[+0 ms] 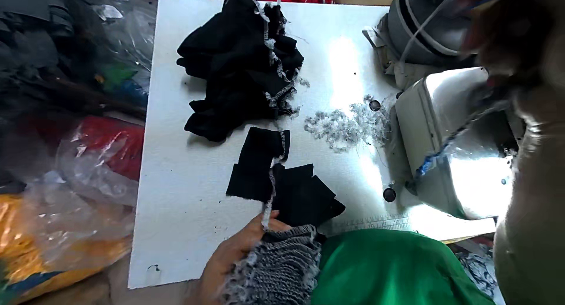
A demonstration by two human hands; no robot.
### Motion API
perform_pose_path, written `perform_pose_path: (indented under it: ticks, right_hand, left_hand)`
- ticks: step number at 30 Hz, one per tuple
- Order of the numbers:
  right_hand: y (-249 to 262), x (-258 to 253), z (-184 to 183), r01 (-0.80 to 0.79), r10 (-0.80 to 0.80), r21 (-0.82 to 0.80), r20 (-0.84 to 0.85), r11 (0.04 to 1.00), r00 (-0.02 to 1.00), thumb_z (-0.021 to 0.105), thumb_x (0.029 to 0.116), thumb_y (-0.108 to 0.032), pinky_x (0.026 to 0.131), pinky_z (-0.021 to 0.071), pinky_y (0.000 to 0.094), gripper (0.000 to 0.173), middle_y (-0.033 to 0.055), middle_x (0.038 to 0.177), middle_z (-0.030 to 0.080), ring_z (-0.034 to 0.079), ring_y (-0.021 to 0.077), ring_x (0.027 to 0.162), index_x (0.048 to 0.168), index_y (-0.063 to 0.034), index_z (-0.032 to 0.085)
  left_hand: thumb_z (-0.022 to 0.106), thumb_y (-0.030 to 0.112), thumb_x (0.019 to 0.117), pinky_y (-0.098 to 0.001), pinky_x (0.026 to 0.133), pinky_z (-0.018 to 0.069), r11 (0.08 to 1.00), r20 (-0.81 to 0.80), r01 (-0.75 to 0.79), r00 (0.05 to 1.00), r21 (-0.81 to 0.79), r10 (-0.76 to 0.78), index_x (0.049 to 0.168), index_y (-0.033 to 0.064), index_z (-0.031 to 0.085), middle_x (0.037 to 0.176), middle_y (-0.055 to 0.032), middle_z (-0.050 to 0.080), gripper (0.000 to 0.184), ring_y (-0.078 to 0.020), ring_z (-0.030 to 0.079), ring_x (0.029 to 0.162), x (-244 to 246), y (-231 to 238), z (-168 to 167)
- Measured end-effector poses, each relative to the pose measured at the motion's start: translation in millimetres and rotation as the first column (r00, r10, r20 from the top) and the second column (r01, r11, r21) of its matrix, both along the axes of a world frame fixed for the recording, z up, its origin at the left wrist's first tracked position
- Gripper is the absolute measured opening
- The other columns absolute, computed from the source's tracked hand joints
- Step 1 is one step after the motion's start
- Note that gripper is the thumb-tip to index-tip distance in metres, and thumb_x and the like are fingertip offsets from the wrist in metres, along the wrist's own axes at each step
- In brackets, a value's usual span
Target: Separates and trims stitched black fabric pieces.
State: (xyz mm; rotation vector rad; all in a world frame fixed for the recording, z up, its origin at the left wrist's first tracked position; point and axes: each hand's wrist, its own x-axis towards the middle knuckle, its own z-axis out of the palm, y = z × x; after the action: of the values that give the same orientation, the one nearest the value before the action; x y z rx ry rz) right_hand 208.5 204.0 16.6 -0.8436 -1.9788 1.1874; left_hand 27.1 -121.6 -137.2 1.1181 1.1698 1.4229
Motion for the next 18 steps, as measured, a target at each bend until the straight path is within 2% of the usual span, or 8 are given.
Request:
perform_pose_path:
  ticks: [1, 3, 4, 6, 8, 12, 15, 18]
  right_hand:
    - [-5.5, -7.6, 1.6, -0.049, 0.032, 0.073, 0.217, 0.996, 0.976, 0.053, 0.1035, -0.013, 0.044, 0.0461, 0.0107, 0.016, -0.0128, 0.075, 0.068, 0.056, -0.0072, 0.052, 0.093, -0.0154, 0.065]
    - [-16.8, -15.0, -0.6, -0.155, 0.034, 0.159, 0.586, 0.975, 0.810, 0.058, 0.1029, -0.017, 0.058, 0.0535, 0.0262, 0.017, -0.0008, 0.087, 0.069, 0.062, 0.0046, 0.065, 0.110, -0.0082, 0.070]
    - [-20.5, -15.9, -3.7, -0.184, 0.019, 0.166, 0.689, 0.969, 0.725, 0.059, 0.1030, -0.017, 0.063, 0.0520, 0.0349, 0.019, 0.0046, 0.087, 0.070, 0.063, 0.0116, 0.067, 0.113, -0.0077, 0.071]
    - [-24.1, -12.5, -7.3, -0.205, -0.015, 0.181, 0.783, 0.962, 0.622, 0.058, 0.1040, -0.017, 0.065, 0.0499, 0.0422, 0.019, 0.0084, 0.085, 0.069, 0.063, 0.0183, 0.069, 0.114, -0.0084, 0.072]
    - [-26.0, -3.9, -9.2, -0.182, -0.064, 0.233, 0.764, 0.955, 0.642, 0.059, 0.1033, -0.018, 0.064, 0.0489, 0.0396, 0.017, 0.0073, 0.083, 0.068, 0.062, 0.0164, 0.068, 0.111, -0.0091, 0.072]
    - [-34.8, 16.9, -11.6, -0.190, -0.042, 0.298, 0.627, 0.935, 0.778, 0.053, 0.1041, -0.026, 0.059, 0.0466, 0.0234, 0.025, -0.0021, 0.084, 0.064, 0.056, 0.0024, 0.064, 0.118, -0.0130, 0.069]
    - [-57.5, 26.4, -17.4, -0.354, 0.244, 0.120, 0.524, 0.927, 0.816, 0.054, 0.1035, -0.032, 0.049, 0.0476, 0.0158, 0.027, -0.0087, 0.078, 0.066, 0.057, -0.0027, 0.058, 0.118, -0.0166, 0.071]
    - [-78.0, 31.1, -43.2, -0.598, 0.590, -0.095, 0.344, 0.796, 0.731, 0.056, 0.0997, -0.046, 0.050, 0.0444, 0.0105, 0.037, -0.0120, 0.069, 0.060, 0.053, -0.0069, 0.058, 0.107, -0.0153, 0.075]
  left_hand:
    - [0.066, 0.054, 0.0927, -0.0261, 0.113, 0.0432, 0.999, -0.035, 0.015, 0.999, 0.032, -0.013, 0.130, 0.0253, 0.066, 0.128, 0.0154, 0.067, 0.047, 0.0022, 0.058, 0.123, 4.8, 3.8, 5.3]
    - [0.061, 0.048, 0.0981, -0.0284, 0.117, 0.0372, 0.994, -0.158, 0.047, 0.987, 0.101, -0.030, 0.126, 0.0215, 0.063, 0.123, 0.0114, 0.068, 0.038, 0.0017, 0.057, 0.123, 11.7, 9.2, 12.0]
    - [0.061, 0.046, 0.0990, -0.0294, 0.117, 0.0364, 0.990, -0.219, 0.048, 0.976, 0.134, -0.018, 0.124, 0.0193, 0.062, 0.120, 0.0078, 0.068, 0.036, 0.0003, 0.059, 0.121, 15.2, 11.4, 13.3]
    - [0.060, 0.043, 0.1003, -0.0307, 0.117, 0.0366, 0.980, -0.327, 0.042, 0.945, 0.197, 0.025, 0.118, 0.0151, 0.059, 0.114, 0.0012, 0.066, 0.033, -0.0034, 0.060, 0.117, 22.1, 14.1, 13.9]
    - [0.061, 0.040, 0.0998, -0.0280, 0.117, 0.0376, 0.979, -0.388, 0.044, 0.921, 0.201, 0.038, 0.116, 0.0151, 0.059, 0.120, 0.0012, 0.060, 0.030, -0.0030, 0.056, 0.122, 27.7, 15.0, 18.9]
    - [0.064, 0.039, 0.0982, -0.0172, 0.109, 0.0412, 0.988, -0.382, 0.025, 0.924, 0.152, 0.035, 0.120, 0.0174, 0.060, 0.131, 0.0030, 0.052, 0.031, 0.0018, 0.049, 0.127, 36.1, 15.7, 28.3]
    - [0.065, 0.040, 0.0975, -0.0176, 0.110, 0.0425, 0.990, -0.359, -0.019, 0.931, 0.139, 0.068, 0.121, 0.0246, 0.061, 0.143, 0.0107, 0.047, 0.028, 0.0037, 0.044, 0.134, 39.2, 16.4, 28.5]
    - [0.066, 0.040, 0.0968, -0.0210, 0.114, 0.0411, 0.989, -0.352, -0.023, 0.933, 0.146, 0.074, 0.121, 0.0271, 0.062, 0.151, 0.0135, 0.041, 0.028, 0.0019, 0.040, 0.140, 41.7, 17.5, 26.7]
